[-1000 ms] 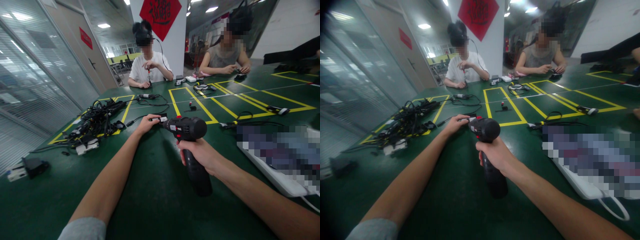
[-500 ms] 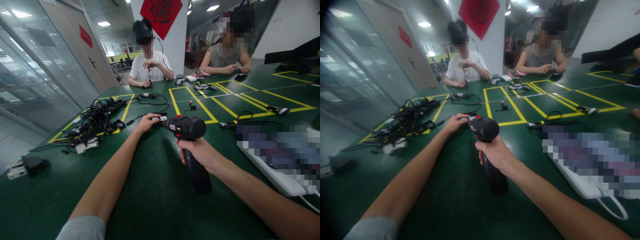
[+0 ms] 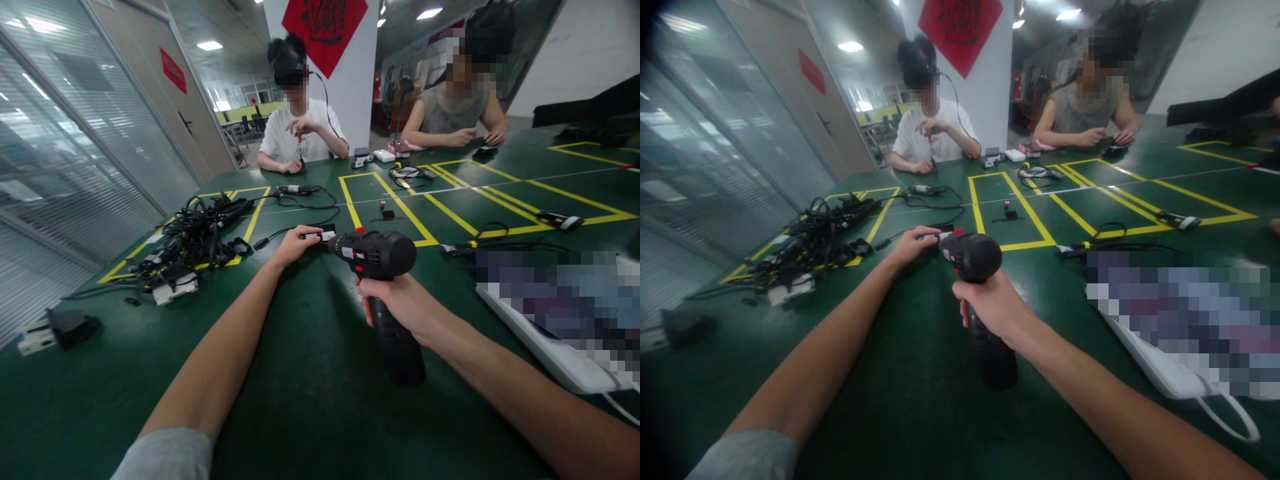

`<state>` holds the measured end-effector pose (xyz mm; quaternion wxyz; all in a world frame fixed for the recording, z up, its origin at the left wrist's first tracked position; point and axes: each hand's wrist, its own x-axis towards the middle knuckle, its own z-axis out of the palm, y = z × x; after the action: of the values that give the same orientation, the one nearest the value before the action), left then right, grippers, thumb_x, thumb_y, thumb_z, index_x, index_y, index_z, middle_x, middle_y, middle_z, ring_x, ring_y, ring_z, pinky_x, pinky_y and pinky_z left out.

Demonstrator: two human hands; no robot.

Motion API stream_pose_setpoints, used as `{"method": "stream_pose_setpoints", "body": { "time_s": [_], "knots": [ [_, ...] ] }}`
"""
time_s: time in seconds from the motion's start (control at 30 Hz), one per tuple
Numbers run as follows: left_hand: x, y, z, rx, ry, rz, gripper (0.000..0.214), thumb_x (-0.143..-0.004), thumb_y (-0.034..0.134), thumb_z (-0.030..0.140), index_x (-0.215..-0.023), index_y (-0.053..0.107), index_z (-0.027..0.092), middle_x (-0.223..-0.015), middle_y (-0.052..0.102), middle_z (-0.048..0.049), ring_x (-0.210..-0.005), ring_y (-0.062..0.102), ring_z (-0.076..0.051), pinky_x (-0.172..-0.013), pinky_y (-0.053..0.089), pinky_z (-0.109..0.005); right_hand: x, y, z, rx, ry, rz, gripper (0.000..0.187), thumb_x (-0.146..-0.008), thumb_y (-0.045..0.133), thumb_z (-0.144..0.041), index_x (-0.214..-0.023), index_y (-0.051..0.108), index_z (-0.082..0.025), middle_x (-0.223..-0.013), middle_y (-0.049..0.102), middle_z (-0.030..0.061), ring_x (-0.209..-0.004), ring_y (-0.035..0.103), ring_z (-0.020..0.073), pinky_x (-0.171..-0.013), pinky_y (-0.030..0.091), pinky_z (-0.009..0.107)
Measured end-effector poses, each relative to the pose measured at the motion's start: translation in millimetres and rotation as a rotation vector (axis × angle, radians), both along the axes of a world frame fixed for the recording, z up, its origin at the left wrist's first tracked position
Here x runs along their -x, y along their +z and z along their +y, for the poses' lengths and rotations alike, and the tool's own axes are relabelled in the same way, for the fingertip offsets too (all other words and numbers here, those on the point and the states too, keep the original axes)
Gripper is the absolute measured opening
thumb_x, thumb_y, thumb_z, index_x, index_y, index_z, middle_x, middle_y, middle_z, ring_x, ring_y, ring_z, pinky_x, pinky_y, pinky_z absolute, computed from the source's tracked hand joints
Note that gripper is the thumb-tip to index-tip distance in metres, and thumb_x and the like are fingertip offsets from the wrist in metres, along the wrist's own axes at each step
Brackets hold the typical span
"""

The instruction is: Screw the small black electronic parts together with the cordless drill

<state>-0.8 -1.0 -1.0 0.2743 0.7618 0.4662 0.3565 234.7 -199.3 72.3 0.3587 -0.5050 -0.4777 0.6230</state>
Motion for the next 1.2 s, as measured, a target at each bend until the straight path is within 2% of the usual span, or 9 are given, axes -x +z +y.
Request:
{"method": "stream_pose_setpoints", "body": {
  "time_s": [0.43,0.63,0.87,1.2],
  "knots": [
    [0.8,-2.3,2.5,-0.014,-0.002,0.002,0.042,-0.077,0.067,0.041,-0.112,0.073,0.02,-0.118,0.068,-0.0079,-0.111,0.06,-0.024,-0.106,0.042,-0.037,-1.0,0.1,0.1,-0.01,-0.002,0.002,0.01,-0.072,0.06,-0.02,-0.063,0.059,-0.016,-0.05,0.058,0.0014,-0.044,0.054,0.0139,-0.049,0.043,0.028],
    [0.0,0.1,1.0,-0.001,0.001,0.008,0.042,-0.076,0.067,0.043,-0.111,0.074,0.021,-0.119,0.068,-0.0079,-0.113,0.06,-0.025,-0.107,0.041,-0.038,-2.1,-1.1,1.0,0.015,-0.01,0.04,0.004,-0.072,0.062,-0.019,-0.074,0.062,-0.016,-0.053,0.059,-0.0001,-0.045,0.055,0.0141,-0.049,0.045,0.028],
    [-0.6,1.2,0.6,0.007,0.015,-0.004,0.04,-0.076,0.068,0.041,-0.11,0.074,0.021,-0.119,0.068,-0.0082,-0.114,0.059,-0.025,-0.107,0.041,-0.037,1.5,-8.2,3.3,-0.064,0.019,-0.065,0.012,-0.073,0.059,-0.021,-0.061,0.059,-0.017,-0.052,0.059,0.0023,-0.046,0.055,0.0147,-0.05,0.044,0.029],
    [2.5,-0.3,2.5,0.007,-0.007,-0.006,0.041,-0.077,0.067,0.043,-0.111,0.074,0.022,-0.118,0.069,-0.0076,-0.114,0.059,-0.025,-0.108,0.04,-0.038,3.3,-5.8,2.6,-0.057,0.003,-0.087,0.016,-0.071,0.059,-0.021,-0.056,0.059,-0.017,-0.049,0.057,0.0023,-0.044,0.054,0.0144,-0.051,0.043,0.029]
  ]
}}
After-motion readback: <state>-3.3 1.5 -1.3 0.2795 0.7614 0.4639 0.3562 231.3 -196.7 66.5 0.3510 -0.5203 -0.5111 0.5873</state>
